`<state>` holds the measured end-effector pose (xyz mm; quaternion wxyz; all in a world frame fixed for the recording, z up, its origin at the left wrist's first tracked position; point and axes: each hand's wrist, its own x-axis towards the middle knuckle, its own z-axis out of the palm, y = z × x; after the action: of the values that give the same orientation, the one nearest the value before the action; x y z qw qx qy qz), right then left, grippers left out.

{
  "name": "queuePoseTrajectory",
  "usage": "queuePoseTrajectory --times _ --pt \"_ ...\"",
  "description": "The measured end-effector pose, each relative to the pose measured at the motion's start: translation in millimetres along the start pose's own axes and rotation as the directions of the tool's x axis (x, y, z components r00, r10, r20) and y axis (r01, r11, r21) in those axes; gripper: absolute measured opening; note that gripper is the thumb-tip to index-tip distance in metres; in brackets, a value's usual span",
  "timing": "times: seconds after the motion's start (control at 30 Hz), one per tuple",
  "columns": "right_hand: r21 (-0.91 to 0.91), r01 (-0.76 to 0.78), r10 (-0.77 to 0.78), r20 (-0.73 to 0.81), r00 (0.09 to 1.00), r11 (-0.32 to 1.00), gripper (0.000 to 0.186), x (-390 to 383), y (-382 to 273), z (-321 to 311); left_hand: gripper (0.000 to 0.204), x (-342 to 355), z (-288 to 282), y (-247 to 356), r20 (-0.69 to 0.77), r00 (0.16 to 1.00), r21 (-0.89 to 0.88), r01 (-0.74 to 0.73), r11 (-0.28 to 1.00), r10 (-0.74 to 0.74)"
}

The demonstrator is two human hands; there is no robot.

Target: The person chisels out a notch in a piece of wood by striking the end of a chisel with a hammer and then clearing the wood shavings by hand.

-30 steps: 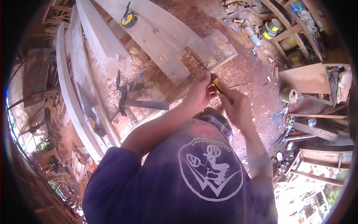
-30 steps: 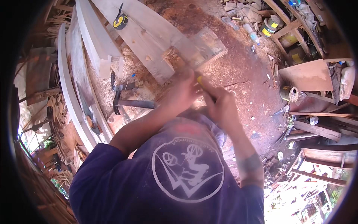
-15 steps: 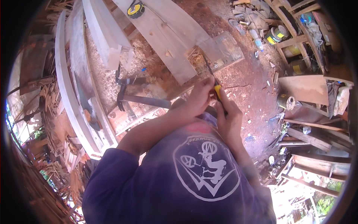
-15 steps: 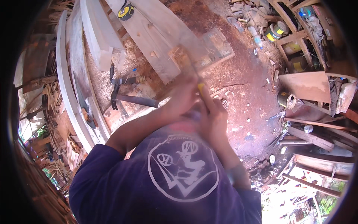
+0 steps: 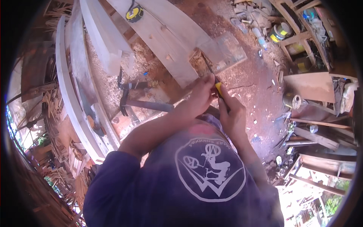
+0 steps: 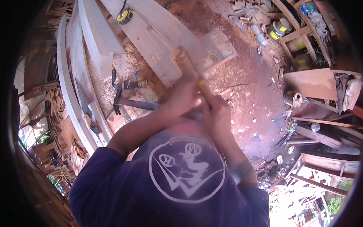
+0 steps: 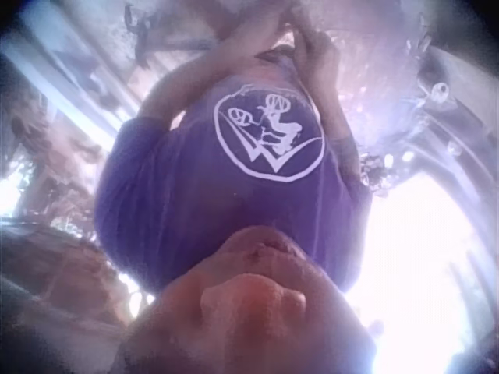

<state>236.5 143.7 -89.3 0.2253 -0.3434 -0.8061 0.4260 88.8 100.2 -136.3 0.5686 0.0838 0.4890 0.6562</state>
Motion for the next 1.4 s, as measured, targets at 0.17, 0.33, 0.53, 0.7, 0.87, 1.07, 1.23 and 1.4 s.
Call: queuePoseTrajectory --times 0.17,0.33,0.53,0.7,0.87,1.07,1.23,1.4 --pt "-0.040 0.029 -0.031 -0.044 0.999 0.999 0.042 1.6 11.2 -1.7 0.038 -6.9 2.8 -14.4 0.037 0.997 0.111 -0.069 0.991 0.065" --pt "0.025 0.013 -0.012 -0.013 1.000 1.000 0.041 3.5 19.3 -7.3 0.035 3.9 1.2 -13.1 0.010 1.000 0.054 -0.012 0.998 0.012" --pt "0.063 0.085 -0.077 -0.119 0.990 0.994 0.041 11.9 15.1 -5.3 0.034 2.3 5.3 -5.0 -0.007 0.995 -0.134 0.102 0.986 -0.104" --pt "0.102 -0.031 0.035 -0.040 0.999 0.994 0.039 9.9 10.1 -7.7 0.036 -2.0 6.0 -3.8 -0.052 0.989 -0.186 0.128 0.974 -0.139" --pt "0.119 -0.009 0.010 -0.006 1.000 0.993 0.041 5.3 10.9 -8.8 0.036 3.3 -0.1 -1.2 0.094 0.995 -0.235 0.057 0.970 -0.036" --pt "0.135 0.016 -0.006 -0.077 0.997 0.991 0.039 10.8 7.7 1.7 0.034 6.7 -6.0 -5.6 0.026 0.980 0.134 -0.198 0.971 0.196" --pt "0.160 0.064 -0.039 -0.159 0.987 0.985 0.041 3.5 9.9 4.4 0.013 5.8 -11.7 -10.5 0.041 0.994 -0.026 0.100 0.995 -0.099" --pt "0.116 0.039 -0.026 -0.113 0.993 0.992 0.038 7.3 16.9 3.6 0.013 15.0 -20.5 -17.2 0.067 0.998 -0.097 -0.016 0.995 0.023"
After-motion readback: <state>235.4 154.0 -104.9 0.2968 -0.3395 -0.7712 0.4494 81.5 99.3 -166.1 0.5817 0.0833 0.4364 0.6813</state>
